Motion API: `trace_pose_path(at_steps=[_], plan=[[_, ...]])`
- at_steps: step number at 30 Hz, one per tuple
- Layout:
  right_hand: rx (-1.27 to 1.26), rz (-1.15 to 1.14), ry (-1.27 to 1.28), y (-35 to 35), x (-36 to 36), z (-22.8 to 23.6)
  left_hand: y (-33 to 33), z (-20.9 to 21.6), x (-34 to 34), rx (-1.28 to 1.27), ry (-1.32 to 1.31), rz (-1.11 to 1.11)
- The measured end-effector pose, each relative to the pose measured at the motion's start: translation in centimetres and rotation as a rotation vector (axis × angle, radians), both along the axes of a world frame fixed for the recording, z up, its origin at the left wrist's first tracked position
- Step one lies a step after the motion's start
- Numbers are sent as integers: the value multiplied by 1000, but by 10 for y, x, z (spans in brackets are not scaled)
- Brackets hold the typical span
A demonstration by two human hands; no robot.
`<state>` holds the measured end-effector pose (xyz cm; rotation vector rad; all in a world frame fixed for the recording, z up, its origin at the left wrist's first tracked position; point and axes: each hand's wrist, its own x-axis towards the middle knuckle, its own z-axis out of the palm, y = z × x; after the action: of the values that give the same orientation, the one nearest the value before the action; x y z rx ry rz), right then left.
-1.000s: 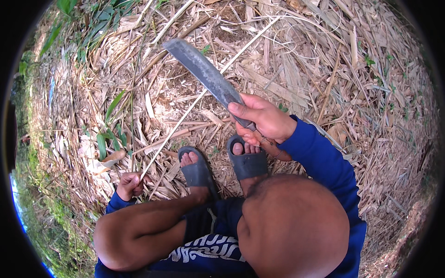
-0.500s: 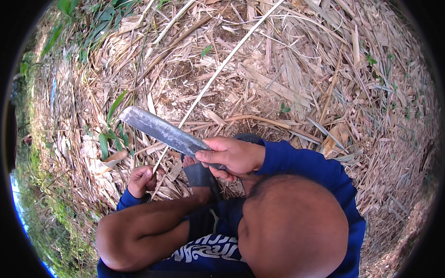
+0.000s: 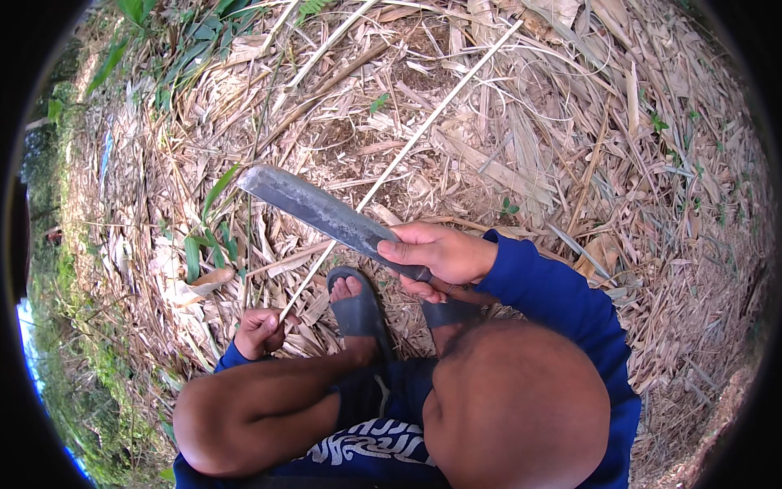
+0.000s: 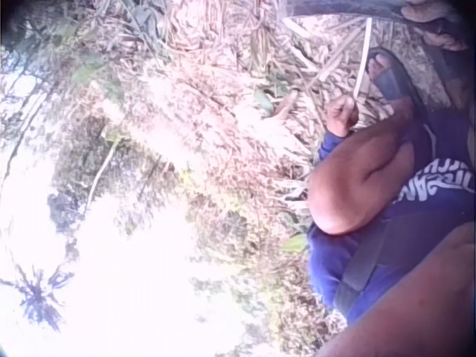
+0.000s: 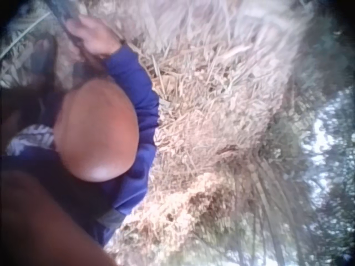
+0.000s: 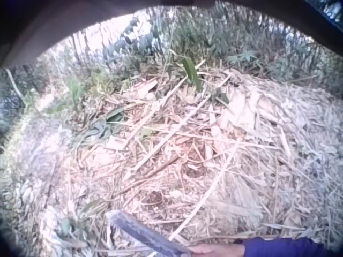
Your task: The person sits on the ground and uses a machete to shave thin strips from a long bamboo stalk. They repeatedly draw the blade along the stalk to remove the outer layer, creating fine shavings that fall onto the ground.
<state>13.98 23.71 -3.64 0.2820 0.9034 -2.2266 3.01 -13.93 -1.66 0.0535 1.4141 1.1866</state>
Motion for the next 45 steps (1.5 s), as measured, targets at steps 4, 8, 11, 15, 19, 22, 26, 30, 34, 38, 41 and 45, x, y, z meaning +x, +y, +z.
trace_pose_path(at_steps=[4, 8, 11, 15, 19, 22, 26, 30, 34, 38, 41, 45], plan=[[114, -23, 19, 10, 0, 0, 4, 2, 1, 11, 65, -11], [181, -314, -76, 46, 0, -2, -23, 1, 5, -90, -25, 25], [143, -117, -67, 16, 0, 5, -17, -4, 10, -42, -31, 12], [92, 25, 13, -2, 0, 7, -1, -8, 2, -4, -18, -20], [90, -81, -67, 13, -6, 21, -8, -6, 4, 2, -2, -9], [100, -142, -60, 26, -8, 21, -7, -9, 2, 6, -25, 0], [182, -181, 10, 35, -9, 17, -4, -11, -2, 24, 59, -33], [167, -152, -17, 33, -6, 19, -13, -14, -3, 32, 84, -38], [185, -261, -61, 46, -7, 21, -16, -5, -1, 3, 115, -47], [182, -136, 4, 42, -5, 25, -22, -10, -2, 13, 34, -33], [146, -248, 8, 61, -6, 21, -35, 2, -6, -15, 27, -51], [165, -263, 11, 61, -5, 24, -43, 0, -5, -18, 35, -67]])
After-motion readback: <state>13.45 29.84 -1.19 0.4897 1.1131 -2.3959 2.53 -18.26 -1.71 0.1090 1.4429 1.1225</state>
